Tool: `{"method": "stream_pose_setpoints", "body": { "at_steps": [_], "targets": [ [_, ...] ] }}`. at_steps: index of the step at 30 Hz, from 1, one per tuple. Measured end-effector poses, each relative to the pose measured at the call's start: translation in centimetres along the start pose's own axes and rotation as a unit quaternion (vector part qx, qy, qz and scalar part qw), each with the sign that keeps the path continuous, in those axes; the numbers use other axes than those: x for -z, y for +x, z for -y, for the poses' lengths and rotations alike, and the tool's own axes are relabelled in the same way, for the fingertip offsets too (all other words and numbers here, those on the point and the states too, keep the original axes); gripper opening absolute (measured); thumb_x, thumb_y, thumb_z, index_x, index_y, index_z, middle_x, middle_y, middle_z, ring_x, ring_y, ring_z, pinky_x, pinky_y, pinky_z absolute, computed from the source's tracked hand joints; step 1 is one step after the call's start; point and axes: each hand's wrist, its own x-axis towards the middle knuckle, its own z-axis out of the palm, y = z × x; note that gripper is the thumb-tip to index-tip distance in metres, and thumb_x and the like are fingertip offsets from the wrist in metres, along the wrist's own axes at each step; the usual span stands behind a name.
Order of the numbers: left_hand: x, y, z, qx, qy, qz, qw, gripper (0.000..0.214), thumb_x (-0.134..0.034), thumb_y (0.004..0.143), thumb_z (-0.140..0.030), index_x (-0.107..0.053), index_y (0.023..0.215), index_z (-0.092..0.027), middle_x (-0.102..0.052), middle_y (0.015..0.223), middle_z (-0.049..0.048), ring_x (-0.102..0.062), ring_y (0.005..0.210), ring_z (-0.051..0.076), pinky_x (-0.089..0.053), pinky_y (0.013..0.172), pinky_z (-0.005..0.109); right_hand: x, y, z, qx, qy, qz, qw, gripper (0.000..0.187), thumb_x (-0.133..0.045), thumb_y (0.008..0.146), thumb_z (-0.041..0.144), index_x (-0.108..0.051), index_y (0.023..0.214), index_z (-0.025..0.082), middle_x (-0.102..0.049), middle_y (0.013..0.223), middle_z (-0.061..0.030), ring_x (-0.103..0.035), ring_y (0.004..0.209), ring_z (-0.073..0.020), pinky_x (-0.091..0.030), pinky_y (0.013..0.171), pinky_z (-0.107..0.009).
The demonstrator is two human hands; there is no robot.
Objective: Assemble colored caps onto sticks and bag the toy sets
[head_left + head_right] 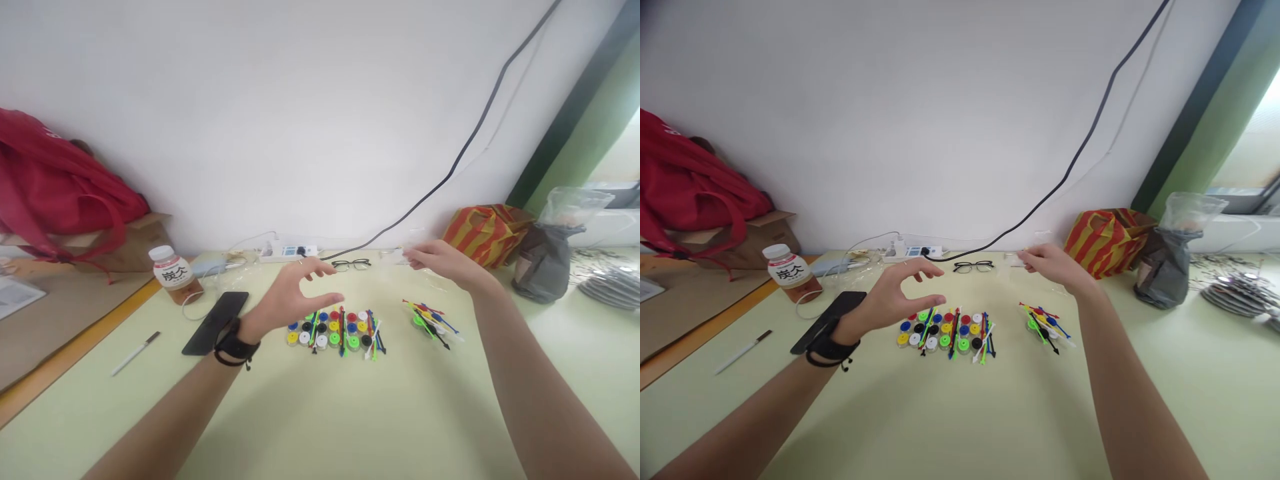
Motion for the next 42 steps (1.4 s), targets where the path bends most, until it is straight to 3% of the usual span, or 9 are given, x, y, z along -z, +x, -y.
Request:
{"method": "stream_pose_setpoints", "body": {
  "at_steps": [4, 6, 12, 22, 25, 28, 34, 38, 42],
  "targets": [
    [-2.9, -0.5, -2.3, -0.070, 0.011, -0.074, 0.995, 0.053, -0.083, 0.081, -0.046, -0.067, 0.126, -0.025, -0.068, 0.130, 0.0098, -0.060, 0.123, 0.028, -0.046, 0.110, 0.041, -0.1, -3.0, 4.8, 0.105, 0.012, 0.101, 0.989, 0.044, -0.074, 0.083, 0.054, -0.078, 0.118, 0.028, -0.075, 0.120, -0.0071, -0.069, 0.109, -0.0294, -0.056, 0.093, -0.041],
    [-3.9, -0.8, -2.8, -0.093, 0.017, -0.092, 0.991, 0.049, -0.082, 0.083, -0.044, -0.068, 0.127, -0.025, -0.069, 0.129, 0.0098, -0.061, 0.123, 0.027, -0.047, 0.110, 0.042, -0.6, -4.1, 6.4, 0.143, 0.018, 0.108, 0.984, 0.043, -0.071, 0.085, 0.054, -0.078, 0.118, 0.026, -0.077, 0.108, -0.0079, -0.069, 0.100, -0.0277, -0.057, 0.085, -0.039],
    [-3.2, -0.8, -2.1, -0.022, -0.002, -0.117, 0.993, 0.019, -0.069, 0.095, -0.033, -0.075, 0.109, -0.022, -0.078, 0.105, 0.0062, -0.071, 0.095, 0.021, -0.056, 0.090, 0.035, -2.5, -5.0, 9.0, 0.166, -0.033, 0.071, 0.983, 0.048, -0.059, 0.092, 0.062, -0.072, 0.072, 0.020, -0.044, 0.056, 0.0021, -0.036, 0.052, -0.0116, -0.028, 0.047, -0.028],
    [0.3, 0.2, -0.1, 0.095, -0.177, 0.058, 0.978, 0.027, -0.073, 0.091, -0.043, -0.079, 0.089, -0.017, -0.079, 0.086, 0.0071, -0.072, 0.078, 0.019, -0.056, 0.073, 0.029, -4.6, -4.4, 8.6, 0.151, -0.022, 0.137, 0.979, 0.056, -0.054, 0.092, 0.068, -0.077, 0.073, 0.021, -0.027, 0.053, 0.0051, -0.023, 0.049, -0.0108, -0.021, 0.046, -0.029],
    [0.3, 0.0, 1.8, 0.152, -0.257, 0.097, 0.950, 0.028, -0.076, 0.088, -0.044, -0.079, 0.088, -0.016, -0.079, 0.085, 0.0090, -0.072, 0.080, 0.020, -0.057, 0.076, 0.031, -5.2, -3.9, 8.1, 0.154, -0.005, 0.148, 0.977, 0.057, -0.054, 0.092, 0.069, -0.073, 0.068, 0.021, -0.033, 0.053, 0.0042, -0.029, 0.050, -0.0117, -0.026, 0.048, -0.028],
    [0.0, -0.2, 3.4, 0.182, -0.297, 0.074, 0.934, 0.029, -0.078, 0.086, -0.045, -0.078, 0.086, -0.016, -0.079, 0.084, 0.0092, -0.067, 0.074, 0.016, -0.053, 0.071, 0.028, -6.3, -3.6, 7.8, 0.171, 0.050, 0.148, 0.973, 0.047, -0.060, 0.091, 0.066, -0.073, 0.083, 0.022, -0.059, 0.071, 0.0006, -0.051, 0.066, -0.0152, -0.042, 0.060, -0.028],
    [0.3, -0.3, 5.2, 0.217, -0.314, 0.035, 0.924, 0.030, -0.078, 0.086, -0.045, -0.076, 0.085, -0.015, -0.077, 0.084, 0.0084, -0.065, 0.075, 0.014, -0.050, 0.069, 0.026, -7.8, -3.1, 7.1, 0.127, 0.187, 0.286, 0.931, 0.038, -0.078, 0.081, 0.055, -0.065, 0.085, 0.020, -0.069, 0.083, -0.0014, -0.063, 0.081, -0.0174, -0.050, 0.077, -0.031],
    [1.0, -0.3, 5.4, 0.225, -0.315, 0.041, 0.921, 0.031, -0.079, 0.085, -0.045, -0.076, 0.091, -0.015, -0.078, 0.093, 0.0103, -0.068, 0.080, 0.016, -0.053, 0.072, 0.027, -7.5, -2.7, 6.2, 0.090, 0.222, 0.253, 0.937, 0.036, -0.078, 0.083, 0.053, -0.064, 0.089, 0.020, -0.070, 0.083, -0.0018, -0.067, 0.084, -0.0180, -0.052, 0.081, -0.033],
    [1.1, -0.4, 4.9, 0.220, -0.327, 0.099, 0.914, 0.051, -0.085, 0.079, -0.038, -0.070, 0.124, -0.020, -0.077, 0.114, 0.0129, -0.074, 0.098, 0.025, -0.057, 0.089, 0.038, -7.4, -2.5, 5.9, 0.089, 0.225, 0.230, 0.943, 0.031, -0.075, 0.087, 0.050, -0.066, 0.094, 0.021, -0.071, 0.086, -0.0021, -0.069, 0.088, -0.0189, -0.053, 0.083, -0.034]
  ]
}}
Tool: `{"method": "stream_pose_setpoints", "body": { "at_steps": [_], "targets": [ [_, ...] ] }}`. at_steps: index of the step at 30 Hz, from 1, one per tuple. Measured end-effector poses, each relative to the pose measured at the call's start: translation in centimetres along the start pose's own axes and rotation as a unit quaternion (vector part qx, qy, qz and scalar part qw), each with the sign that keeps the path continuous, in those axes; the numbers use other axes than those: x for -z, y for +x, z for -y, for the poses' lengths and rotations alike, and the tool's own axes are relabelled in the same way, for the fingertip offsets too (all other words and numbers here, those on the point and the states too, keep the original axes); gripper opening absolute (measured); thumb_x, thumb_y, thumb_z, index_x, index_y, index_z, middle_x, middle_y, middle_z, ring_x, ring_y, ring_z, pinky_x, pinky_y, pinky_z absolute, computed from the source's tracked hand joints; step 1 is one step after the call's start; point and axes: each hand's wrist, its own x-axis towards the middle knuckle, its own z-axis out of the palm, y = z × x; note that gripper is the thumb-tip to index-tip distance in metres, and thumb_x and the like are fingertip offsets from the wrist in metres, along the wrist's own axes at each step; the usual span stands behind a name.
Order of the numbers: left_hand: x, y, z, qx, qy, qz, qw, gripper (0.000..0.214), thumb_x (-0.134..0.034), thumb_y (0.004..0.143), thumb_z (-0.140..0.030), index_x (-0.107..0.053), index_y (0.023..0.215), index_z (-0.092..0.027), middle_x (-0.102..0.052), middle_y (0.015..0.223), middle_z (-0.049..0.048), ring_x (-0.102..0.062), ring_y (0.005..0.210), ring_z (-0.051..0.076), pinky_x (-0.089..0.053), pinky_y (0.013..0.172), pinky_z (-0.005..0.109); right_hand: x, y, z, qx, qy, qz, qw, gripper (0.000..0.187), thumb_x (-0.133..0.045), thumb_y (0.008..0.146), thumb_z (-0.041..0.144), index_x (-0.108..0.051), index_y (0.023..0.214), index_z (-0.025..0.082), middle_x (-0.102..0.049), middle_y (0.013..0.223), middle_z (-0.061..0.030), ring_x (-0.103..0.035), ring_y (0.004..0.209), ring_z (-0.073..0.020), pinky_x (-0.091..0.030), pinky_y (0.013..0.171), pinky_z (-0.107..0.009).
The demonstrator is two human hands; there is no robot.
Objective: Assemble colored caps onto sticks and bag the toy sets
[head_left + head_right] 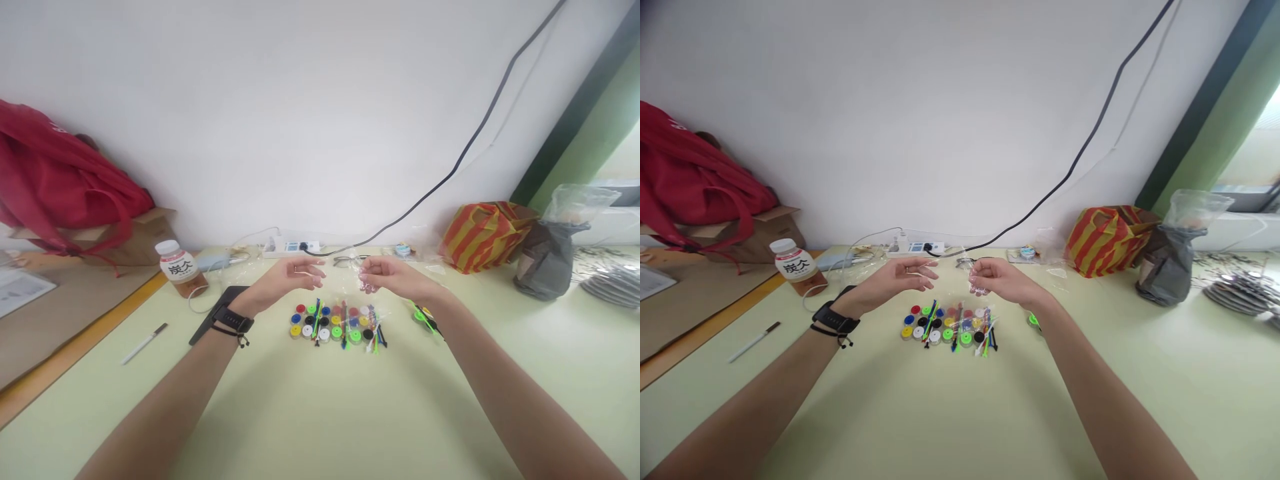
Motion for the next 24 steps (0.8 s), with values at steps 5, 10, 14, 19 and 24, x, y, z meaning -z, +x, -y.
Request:
{"method": "stream_pose_setpoints", "body": {
  "at_steps": [5, 10, 14, 19, 24],
  "targets": [
    [-0.8, 0.2, 0.5, -0.006, 0.022, -0.001, 1.000, 0.046, -0.087, 0.077, -0.039, -0.074, 0.115, -0.017, -0.080, 0.096, 0.0116, -0.076, 0.092, 0.027, -0.059, 0.088, 0.041, -0.5, 0.1, -0.2, 0.008, -0.009, 0.005, 1.000, 0.042, -0.078, 0.085, 0.045, -0.064, 0.118, 0.024, -0.072, 0.094, -0.0033, -0.070, 0.094, -0.0220, -0.054, 0.085, -0.037],
    [-0.2, 0.6, 1.2, -0.054, -0.016, -0.125, 0.991, 0.046, -0.087, 0.077, -0.041, -0.074, 0.113, -0.017, -0.079, 0.094, 0.0089, -0.076, 0.094, 0.026, -0.060, 0.088, 0.040, 0.0, 0.2, -0.8, -0.023, 0.007, -0.052, 0.998, 0.098, -0.087, 0.074, 0.025, -0.034, 0.156, 0.030, -0.075, 0.095, -0.0023, -0.070, 0.094, -0.0232, -0.055, 0.089, -0.041],
    [0.6, 0.6, 1.3, -0.034, -0.012, -0.130, 0.991, 0.054, -0.089, 0.075, -0.041, -0.071, 0.119, -0.015, -0.078, 0.090, 0.0090, -0.076, 0.094, 0.027, -0.060, 0.088, 0.041, 1.0, 0.1, -0.9, -0.003, 0.041, -0.096, 0.995, 0.078, -0.081, 0.077, 0.023, -0.047, 0.147, 0.029, -0.074, 0.090, -0.0015, -0.070, 0.091, -0.0229, -0.055, 0.087, -0.041],
    [0.4, 0.2, 0.7, -0.001, -0.025, -0.043, 0.999, 0.062, -0.087, 0.077, -0.042, -0.064, 0.130, -0.018, -0.077, 0.110, 0.0139, -0.076, 0.096, 0.026, -0.058, 0.092, 0.043, 1.7, -0.5, -0.2, -0.015, 0.001, -0.054, 0.998, 0.056, -0.076, 0.079, 0.024, -0.062, 0.133, 0.028, -0.071, 0.089, -0.0008, -0.068, 0.087, -0.0207, -0.054, 0.084, -0.038],
    [-0.1, -0.1, 0.5, 0.022, -0.086, -0.004, 0.996, 0.054, -0.078, 0.087, -0.046, -0.063, 0.130, -0.018, -0.075, 0.113, 0.0147, -0.076, 0.092, 0.022, -0.057, 0.084, 0.035, 1.3, -0.7, 0.1, -0.001, -0.037, 0.029, 0.999, 0.045, -0.072, 0.083, 0.030, -0.067, 0.127, 0.027, -0.068, 0.086, -0.0002, -0.065, 0.087, -0.0194, -0.052, 0.082, -0.035]
  ]
}}
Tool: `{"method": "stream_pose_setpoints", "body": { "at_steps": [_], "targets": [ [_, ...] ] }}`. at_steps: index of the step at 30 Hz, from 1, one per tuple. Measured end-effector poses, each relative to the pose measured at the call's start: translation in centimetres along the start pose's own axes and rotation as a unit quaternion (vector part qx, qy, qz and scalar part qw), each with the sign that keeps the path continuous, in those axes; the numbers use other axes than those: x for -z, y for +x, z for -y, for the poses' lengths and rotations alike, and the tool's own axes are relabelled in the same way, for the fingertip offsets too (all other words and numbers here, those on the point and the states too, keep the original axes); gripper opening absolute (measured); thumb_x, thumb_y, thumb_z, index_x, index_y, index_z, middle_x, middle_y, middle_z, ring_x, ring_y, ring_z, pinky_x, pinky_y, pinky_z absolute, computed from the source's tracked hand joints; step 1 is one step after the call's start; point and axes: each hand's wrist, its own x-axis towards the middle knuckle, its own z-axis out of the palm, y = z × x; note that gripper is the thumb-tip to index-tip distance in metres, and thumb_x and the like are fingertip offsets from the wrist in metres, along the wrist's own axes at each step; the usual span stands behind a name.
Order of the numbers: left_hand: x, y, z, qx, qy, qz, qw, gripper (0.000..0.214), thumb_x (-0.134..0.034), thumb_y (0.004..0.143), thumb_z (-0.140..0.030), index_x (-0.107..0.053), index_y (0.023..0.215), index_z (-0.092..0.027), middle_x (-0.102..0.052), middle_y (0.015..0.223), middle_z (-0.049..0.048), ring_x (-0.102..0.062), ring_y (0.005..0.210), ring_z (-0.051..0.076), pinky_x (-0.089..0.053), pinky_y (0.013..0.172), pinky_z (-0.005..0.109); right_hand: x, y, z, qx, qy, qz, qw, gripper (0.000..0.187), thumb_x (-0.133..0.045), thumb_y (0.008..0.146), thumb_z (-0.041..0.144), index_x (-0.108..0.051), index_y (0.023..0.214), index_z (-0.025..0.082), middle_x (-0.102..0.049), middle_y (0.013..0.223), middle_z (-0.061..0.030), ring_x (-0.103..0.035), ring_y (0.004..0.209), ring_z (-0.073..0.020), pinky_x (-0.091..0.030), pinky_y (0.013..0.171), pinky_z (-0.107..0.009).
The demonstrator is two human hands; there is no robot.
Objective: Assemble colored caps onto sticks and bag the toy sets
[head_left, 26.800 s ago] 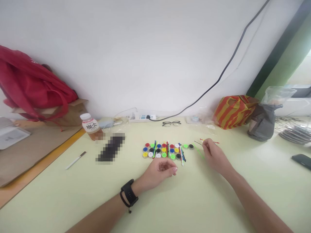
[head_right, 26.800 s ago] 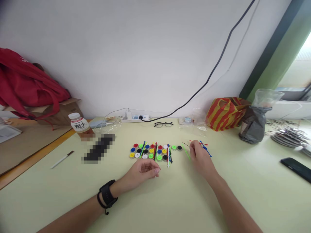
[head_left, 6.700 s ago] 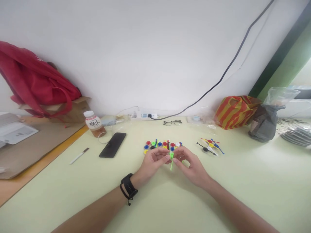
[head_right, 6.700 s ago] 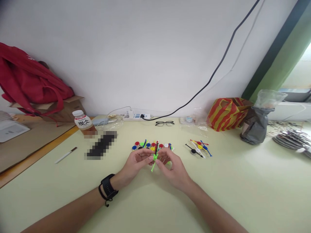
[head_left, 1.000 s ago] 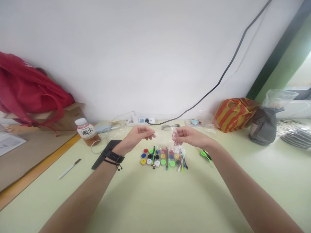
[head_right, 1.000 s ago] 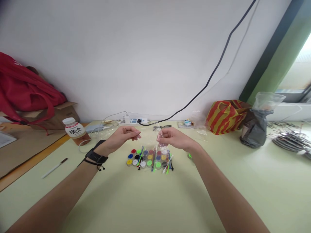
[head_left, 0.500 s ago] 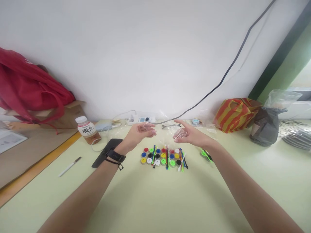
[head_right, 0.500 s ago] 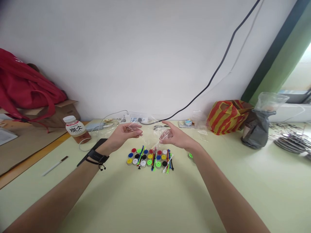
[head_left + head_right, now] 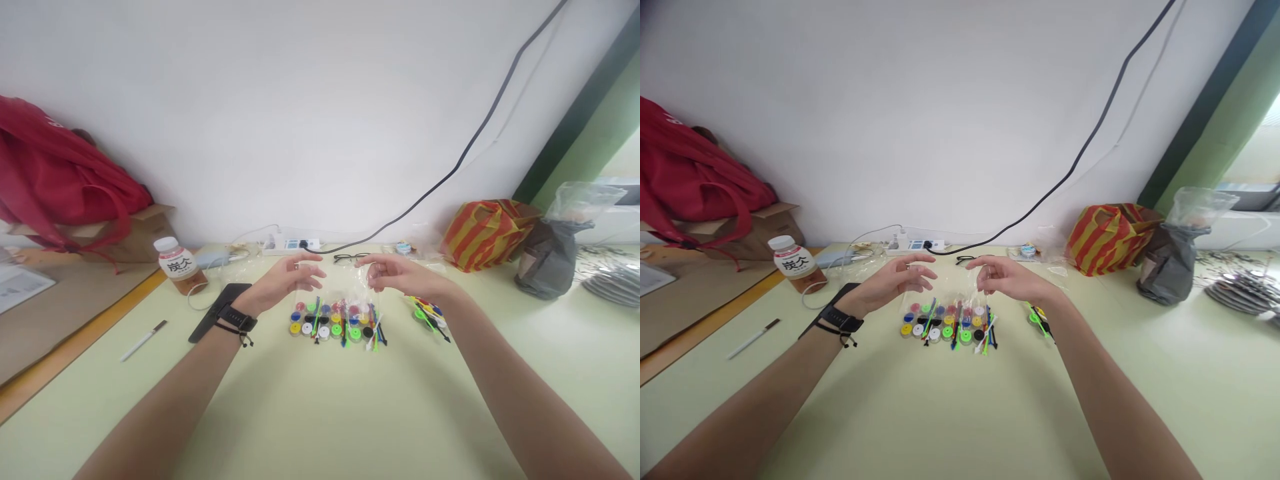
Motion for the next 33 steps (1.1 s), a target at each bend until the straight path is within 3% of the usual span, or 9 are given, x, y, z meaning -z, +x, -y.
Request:
{"method": "stream_pose_setpoints", "body": {
  "at_steps": [3, 7, 9, 13, 16, 18, 22, 26, 33],
  "targets": [
    [-0.1, 0.1, 0.3, 0.009, 0.002, 0.007, 1.000, 0.046, -0.081, 0.085, -0.042, -0.067, 0.121, -0.017, -0.076, 0.111, 0.0141, -0.076, 0.090, 0.021, -0.057, 0.082, 0.032, -0.4, 0.6, -0.8, 0.009, -0.034, -0.040, 0.999, 0.040, -0.075, 0.081, 0.034, -0.066, 0.118, 0.025, -0.067, 0.087, -0.0002, -0.064, 0.085, -0.0186, -0.051, 0.076, -0.033],
    [-0.3, 0.3, 0.4, -0.002, 0.016, 0.007, 1.000, 0.041, -0.081, 0.086, -0.041, -0.071, 0.117, -0.017, -0.077, 0.111, 0.0137, -0.077, 0.095, 0.024, -0.058, 0.089, 0.036, -0.8, 1.7, -2.1, 0.037, -0.156, -0.258, 0.953, 0.037, -0.086, 0.068, 0.037, -0.056, 0.084, 0.022, -0.057, 0.073, 0.0046, -0.051, 0.065, -0.0133, -0.038, 0.057, -0.027],
    [-0.4, 0.4, 0.4, -0.009, 0.021, 0.003, 1.000, 0.041, -0.080, 0.087, -0.043, -0.072, 0.119, -0.018, -0.077, 0.113, 0.0137, -0.077, 0.099, 0.026, -0.058, 0.093, 0.039, -0.9, 2.2, -2.4, 0.044, -0.187, -0.300, 0.934, 0.042, -0.087, 0.067, 0.041, -0.049, 0.071, 0.022, -0.050, 0.064, 0.0063, -0.043, 0.058, -0.0113, -0.032, 0.052, -0.026],
    [-0.4, 0.5, 0.6, -0.018, 0.022, -0.002, 1.000, 0.044, -0.079, 0.087, -0.046, -0.073, 0.122, -0.019, -0.076, 0.120, 0.0144, -0.075, 0.107, 0.029, -0.056, 0.100, 0.045, -1.3, 2.3, -2.1, 0.031, -0.135, -0.240, 0.961, 0.037, -0.080, 0.076, 0.051, -0.062, 0.069, 0.019, -0.065, 0.066, -0.0011, -0.056, 0.059, -0.0150, -0.041, 0.053, -0.028],
    [-0.5, 0.6, 0.8, -0.025, 0.018, -0.015, 0.999, 0.044, -0.078, 0.087, -0.046, -0.073, 0.122, -0.020, -0.075, 0.123, 0.0143, -0.073, 0.112, 0.030, -0.054, 0.105, 0.048, -1.5, 1.8, -1.3, 0.007, -0.058, -0.215, 0.975, 0.040, -0.070, 0.087, 0.057, -0.074, 0.083, 0.018, -0.078, 0.087, -0.0098, -0.071, 0.079, -0.0219, -0.055, 0.071, -0.034],
    [-0.8, 0.6, 0.6, -0.032, 0.013, -0.027, 0.999, 0.042, -0.077, 0.088, -0.046, -0.074, 0.121, -0.020, -0.074, 0.127, 0.0140, -0.071, 0.116, 0.030, -0.053, 0.107, 0.050, -1.6, 1.4, -0.8, -0.015, -0.003, -0.195, 0.981, 0.042, -0.064, 0.092, 0.059, -0.077, 0.096, 0.019, -0.079, 0.103, -0.0115, -0.073, 0.096, -0.0248, -0.057, 0.087, -0.037],
    [-1.5, 0.4, -0.2, -0.056, 0.012, -0.044, 0.997, 0.039, -0.076, 0.089, -0.047, -0.075, 0.117, -0.019, -0.072, 0.130, 0.0136, -0.069, 0.120, 0.031, -0.051, 0.109, 0.052, -1.5, 0.9, -0.2, -0.036, 0.079, -0.134, 0.987, 0.042, -0.061, 0.096, 0.060, -0.076, 0.114, 0.025, -0.077, 0.120, -0.0097, -0.068, 0.118, -0.0272, -0.051, 0.106, -0.041],
    [-2.3, 0.2, -0.8, -0.073, 0.013, -0.059, 0.995, 0.041, -0.076, 0.088, -0.049, -0.075, 0.117, -0.020, -0.072, 0.131, 0.0127, -0.070, 0.118, 0.031, -0.051, 0.109, 0.051, -1.3, 0.8, 0.0, 0.010, 0.121, -0.067, 0.990, 0.047, -0.060, 0.095, 0.062, -0.077, 0.114, 0.022, -0.073, 0.129, -0.0102, -0.062, 0.129, -0.0286, -0.045, 0.114, -0.043],
    [-4.0, -0.5, -1.9, -0.074, -0.028, 0.006, 0.997, 0.037, -0.071, 0.093, -0.045, -0.074, 0.122, -0.022, -0.069, 0.137, 0.0108, -0.063, 0.130, 0.032, -0.046, 0.113, 0.050, -1.4, 0.0, 0.8, 0.075, 0.142, 0.118, 0.980, 0.050, -0.066, 0.093, 0.059, -0.069, 0.134, 0.030, -0.058, 0.152, -0.0071, -0.053, 0.140, -0.0296, -0.039, 0.119, -0.048]
  ]
}}
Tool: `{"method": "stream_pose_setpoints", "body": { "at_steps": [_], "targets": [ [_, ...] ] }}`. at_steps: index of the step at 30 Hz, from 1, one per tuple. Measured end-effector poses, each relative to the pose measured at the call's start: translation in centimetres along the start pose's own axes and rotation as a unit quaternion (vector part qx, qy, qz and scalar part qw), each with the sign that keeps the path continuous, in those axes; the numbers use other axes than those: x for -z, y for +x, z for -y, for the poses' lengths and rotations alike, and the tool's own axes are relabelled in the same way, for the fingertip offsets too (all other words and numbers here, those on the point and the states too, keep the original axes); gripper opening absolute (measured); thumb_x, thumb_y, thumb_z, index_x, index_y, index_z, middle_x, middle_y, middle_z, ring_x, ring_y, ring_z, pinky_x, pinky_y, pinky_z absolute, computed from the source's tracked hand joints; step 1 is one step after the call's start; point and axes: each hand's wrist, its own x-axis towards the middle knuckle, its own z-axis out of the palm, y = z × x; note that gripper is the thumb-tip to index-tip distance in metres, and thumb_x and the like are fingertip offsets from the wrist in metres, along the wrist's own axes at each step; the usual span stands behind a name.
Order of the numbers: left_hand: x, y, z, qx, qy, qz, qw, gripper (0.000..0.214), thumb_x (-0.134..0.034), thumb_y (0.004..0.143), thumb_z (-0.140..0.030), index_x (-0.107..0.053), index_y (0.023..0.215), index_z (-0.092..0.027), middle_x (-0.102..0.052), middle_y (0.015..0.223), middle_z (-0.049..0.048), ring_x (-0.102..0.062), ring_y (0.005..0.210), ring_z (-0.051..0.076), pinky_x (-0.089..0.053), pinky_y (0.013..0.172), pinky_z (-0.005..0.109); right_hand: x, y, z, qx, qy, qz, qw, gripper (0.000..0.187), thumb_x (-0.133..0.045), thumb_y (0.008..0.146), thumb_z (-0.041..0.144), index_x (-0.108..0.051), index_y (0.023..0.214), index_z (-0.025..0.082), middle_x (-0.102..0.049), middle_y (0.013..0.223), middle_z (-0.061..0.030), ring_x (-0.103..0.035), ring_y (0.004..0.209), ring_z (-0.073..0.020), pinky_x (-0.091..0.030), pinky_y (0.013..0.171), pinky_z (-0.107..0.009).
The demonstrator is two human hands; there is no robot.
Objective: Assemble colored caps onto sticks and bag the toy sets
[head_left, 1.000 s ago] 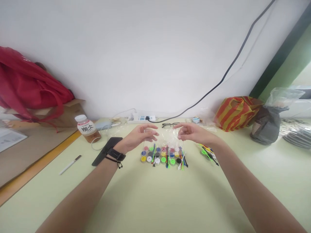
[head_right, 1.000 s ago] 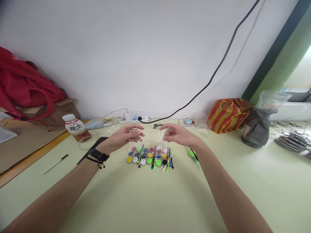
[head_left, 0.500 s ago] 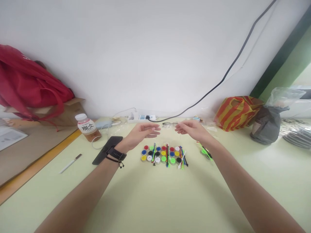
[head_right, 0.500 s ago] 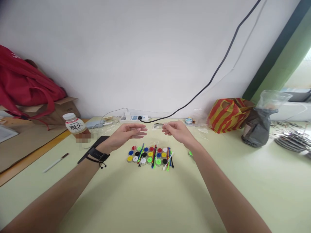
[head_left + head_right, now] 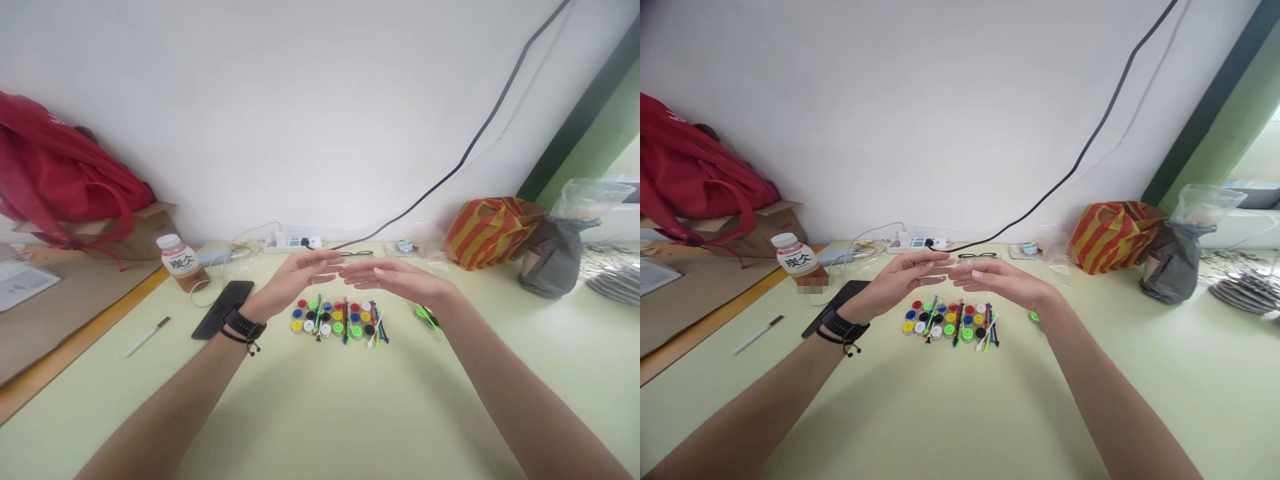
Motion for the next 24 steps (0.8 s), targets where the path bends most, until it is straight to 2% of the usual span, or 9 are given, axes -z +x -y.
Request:
{"method": "stream_pose_setpoints", "body": {
  "at_steps": [5, 8, 10, 12, 14, 16, 18, 20, 24],
  "targets": [
    [-1.5, -0.4, -0.6, -0.001, -0.023, 0.013, 1.000, 0.038, -0.067, 0.097, -0.044, -0.071, 0.128, -0.023, -0.063, 0.144, 0.0116, -0.058, 0.134, 0.033, -0.046, 0.113, 0.050, -0.6, 0.0, 0.1, -0.021, 0.038, 0.074, 0.996, 0.066, -0.071, 0.089, 0.061, -0.057, 0.147, 0.033, -0.047, 0.160, -0.0082, -0.053, 0.140, -0.0308, -0.040, 0.117, -0.049],
    [-1.7, -0.5, -0.4, 0.001, -0.028, 0.014, 1.000, 0.042, -0.063, 0.099, -0.047, -0.067, 0.133, -0.024, -0.059, 0.148, 0.0127, -0.055, 0.137, 0.033, -0.046, 0.113, 0.048, -0.8, 0.0, -0.1, -0.055, 0.060, 0.087, 0.993, 0.080, -0.072, 0.084, 0.066, -0.048, 0.153, 0.034, -0.048, 0.160, -0.0098, -0.056, 0.137, -0.0322, -0.043, 0.114, -0.050],
    [-1.6, -0.4, -0.2, -0.021, 0.005, -0.005, 1.000, 0.042, -0.060, 0.100, -0.048, -0.065, 0.135, -0.024, -0.058, 0.149, 0.0126, -0.054, 0.138, 0.033, -0.045, 0.113, 0.047, -0.8, 0.2, -0.3, -0.063, 0.080, 0.084, 0.991, 0.083, -0.071, 0.084, 0.068, -0.044, 0.155, 0.035, -0.052, 0.156, -0.0097, -0.057, 0.137, -0.0323, -0.042, 0.114, -0.050],
    [-1.4, -0.5, 0.0, -0.070, 0.093, -0.052, 0.992, 0.043, -0.059, 0.100, -0.049, -0.063, 0.136, -0.026, -0.058, 0.149, 0.0115, -0.053, 0.139, 0.032, -0.044, 0.113, 0.047, -0.7, 0.3, -0.6, -0.061, 0.101, 0.075, 0.990, 0.081, -0.067, 0.086, 0.070, -0.044, 0.155, 0.035, -0.055, 0.154, -0.0092, -0.057, 0.136, -0.0317, -0.040, 0.115, -0.050],
    [-1.3, -0.6, 0.0, -0.135, 0.228, -0.101, 0.959, 0.049, -0.063, 0.097, -0.049, -0.059, 0.140, -0.026, -0.056, 0.150, 0.0110, -0.050, 0.141, 0.033, -0.040, 0.116, 0.049, -0.7, 0.6, -0.8, -0.059, 0.122, 0.052, 0.989, 0.078, -0.055, 0.089, 0.077, -0.048, 0.152, 0.032, -0.056, 0.153, -0.0095, -0.057, 0.137, -0.0315, -0.039, 0.115, -0.050],
    [-1.7, -0.9, 0.0, -0.197, 0.374, -0.109, 0.900, 0.064, -0.071, 0.090, -0.052, -0.054, 0.146, -0.026, -0.053, 0.153, 0.0119, -0.043, 0.144, 0.037, -0.032, 0.121, 0.053, -0.8, 0.9, -0.7, -0.068, 0.139, 0.014, 0.988, 0.085, -0.037, 0.088, 0.087, -0.056, 0.146, 0.028, -0.058, 0.150, -0.0106, -0.055, 0.138, -0.0321, -0.041, 0.114, -0.049],
    [-2.3, -1.2, 0.1, -0.242, 0.493, -0.075, 0.832, 0.081, -0.076, 0.083, -0.057, -0.048, 0.151, -0.023, -0.050, 0.155, 0.0135, -0.033, 0.149, 0.042, -0.023, 0.125, 0.056, -1.3, 1.2, -0.5, -0.092, 0.148, -0.019, 0.984, 0.098, -0.021, 0.084, 0.094, -0.064, 0.136, 0.024, -0.061, 0.147, -0.0126, -0.055, 0.136, -0.0331, -0.044, 0.111, -0.048],
    [-3.2, -1.4, 0.4, -0.263, 0.568, -0.033, 0.779, 0.093, -0.075, 0.081, -0.062, -0.041, 0.157, -0.020, -0.046, 0.158, 0.0145, -0.025, 0.151, 0.045, -0.018, 0.125, 0.058, -1.9, 1.6, -0.3, -0.118, 0.158, -0.033, 0.980, 0.105, -0.014, 0.081, 0.096, -0.069, 0.128, 0.021, -0.065, 0.141, -0.0147, -0.058, 0.132, -0.0343, -0.047, 0.107, -0.048],
    [-4.4, -1.6, 1.2, -0.270, 0.636, 0.005, 0.723, 0.100, -0.070, 0.084, -0.060, -0.025, 0.163, -0.017, -0.038, 0.163, 0.0158, -0.021, 0.152, 0.046, -0.013, 0.126, 0.059, -3.1, 2.2, -0.4, -0.140, 0.202, -0.028, 0.969, 0.104, -0.014, 0.080, 0.097, -0.075, 0.113, 0.019, -0.073, 0.125, -0.0160, -0.064, 0.121, -0.0336, -0.049, 0.104, -0.047]
  ]
}}
